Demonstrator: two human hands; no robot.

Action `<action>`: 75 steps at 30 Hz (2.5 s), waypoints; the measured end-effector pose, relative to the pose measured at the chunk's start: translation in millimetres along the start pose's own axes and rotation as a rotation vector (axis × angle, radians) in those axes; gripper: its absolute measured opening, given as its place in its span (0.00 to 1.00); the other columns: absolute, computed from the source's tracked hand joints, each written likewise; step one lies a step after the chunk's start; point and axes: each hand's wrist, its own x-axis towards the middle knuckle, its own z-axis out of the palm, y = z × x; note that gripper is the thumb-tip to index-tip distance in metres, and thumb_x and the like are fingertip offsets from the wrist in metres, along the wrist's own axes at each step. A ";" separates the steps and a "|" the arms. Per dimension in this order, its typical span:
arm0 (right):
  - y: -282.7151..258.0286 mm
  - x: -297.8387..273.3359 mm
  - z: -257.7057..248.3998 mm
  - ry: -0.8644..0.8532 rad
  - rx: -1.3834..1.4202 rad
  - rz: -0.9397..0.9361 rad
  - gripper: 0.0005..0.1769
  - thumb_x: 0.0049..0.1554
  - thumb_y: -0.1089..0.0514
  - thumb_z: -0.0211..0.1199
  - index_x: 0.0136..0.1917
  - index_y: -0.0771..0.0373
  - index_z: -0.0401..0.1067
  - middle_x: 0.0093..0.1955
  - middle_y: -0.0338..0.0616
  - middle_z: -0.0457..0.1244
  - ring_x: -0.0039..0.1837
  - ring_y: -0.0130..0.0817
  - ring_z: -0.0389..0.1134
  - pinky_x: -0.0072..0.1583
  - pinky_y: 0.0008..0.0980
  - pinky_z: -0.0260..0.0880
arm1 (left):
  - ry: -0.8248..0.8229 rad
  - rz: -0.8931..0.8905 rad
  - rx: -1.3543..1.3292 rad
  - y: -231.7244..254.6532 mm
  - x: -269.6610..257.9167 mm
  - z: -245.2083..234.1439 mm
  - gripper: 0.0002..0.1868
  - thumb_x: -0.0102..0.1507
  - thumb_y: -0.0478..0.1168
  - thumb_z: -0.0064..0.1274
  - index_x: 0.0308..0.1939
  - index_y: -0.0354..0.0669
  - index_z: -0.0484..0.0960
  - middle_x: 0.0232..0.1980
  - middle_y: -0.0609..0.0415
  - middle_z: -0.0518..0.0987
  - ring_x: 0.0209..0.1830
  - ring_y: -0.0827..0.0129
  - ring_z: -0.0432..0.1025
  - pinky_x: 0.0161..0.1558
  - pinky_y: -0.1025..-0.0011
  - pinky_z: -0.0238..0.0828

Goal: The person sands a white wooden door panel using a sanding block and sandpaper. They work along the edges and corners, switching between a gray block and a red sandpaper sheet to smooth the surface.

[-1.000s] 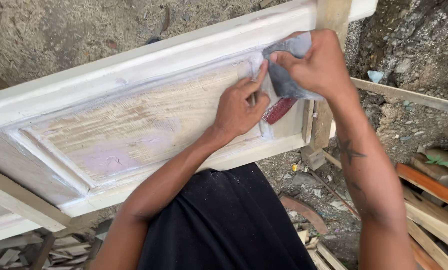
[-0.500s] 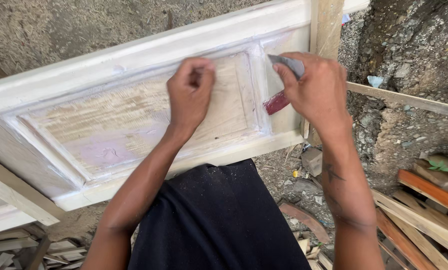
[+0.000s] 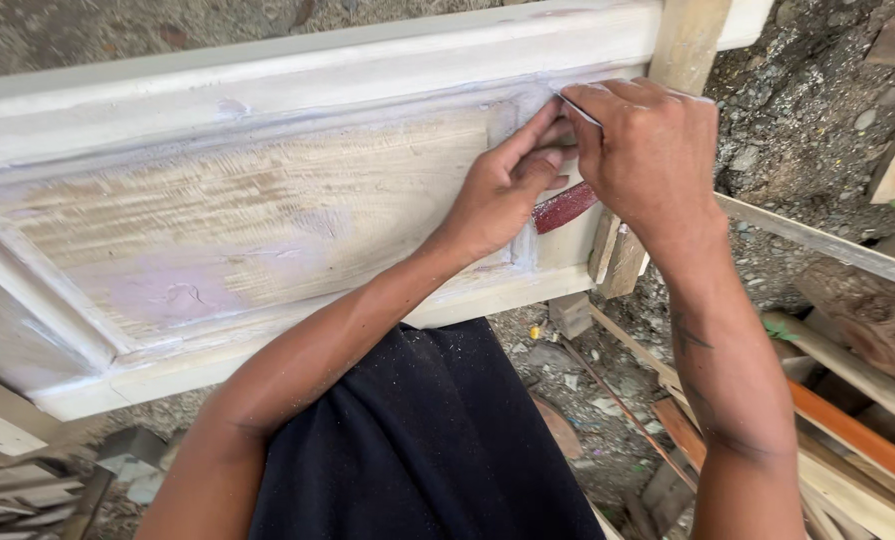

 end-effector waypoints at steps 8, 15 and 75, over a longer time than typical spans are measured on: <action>-8.0 25.5 -15.5 0.002 -0.072 -0.150 0.07 0.58 0.64 0.65 0.49 0.60 0.81 0.47 0.41 0.72 0.46 0.38 0.72 0.46 0.35 0.69 | -0.011 0.006 0.213 4.5 -5.5 13.0 0.49 0.66 0.37 0.56 0.81 0.41 0.37 0.74 0.46 0.64 0.64 0.65 0.69 0.61 0.69 0.75; 0.9 17.1 -0.7 -0.107 -0.180 -0.106 0.05 0.65 0.63 0.66 0.50 0.57 0.82 0.41 0.38 0.71 0.44 0.31 0.71 0.46 0.34 0.67 | -0.015 0.026 0.285 -3.8 -3.2 14.2 0.50 0.65 0.41 0.54 0.82 0.36 0.38 0.65 0.47 0.65 0.64 0.65 0.69 0.58 0.68 0.75; -0.7 41.9 -3.7 -0.325 -0.383 -0.203 0.08 0.68 0.60 0.65 0.54 0.52 0.84 0.35 0.33 0.71 0.32 0.22 0.68 0.33 0.25 0.64 | 0.002 0.006 0.246 -6.8 1.0 13.5 0.44 0.53 0.48 0.49 0.72 0.31 0.64 0.62 0.47 0.64 0.59 0.62 0.70 0.52 0.64 0.79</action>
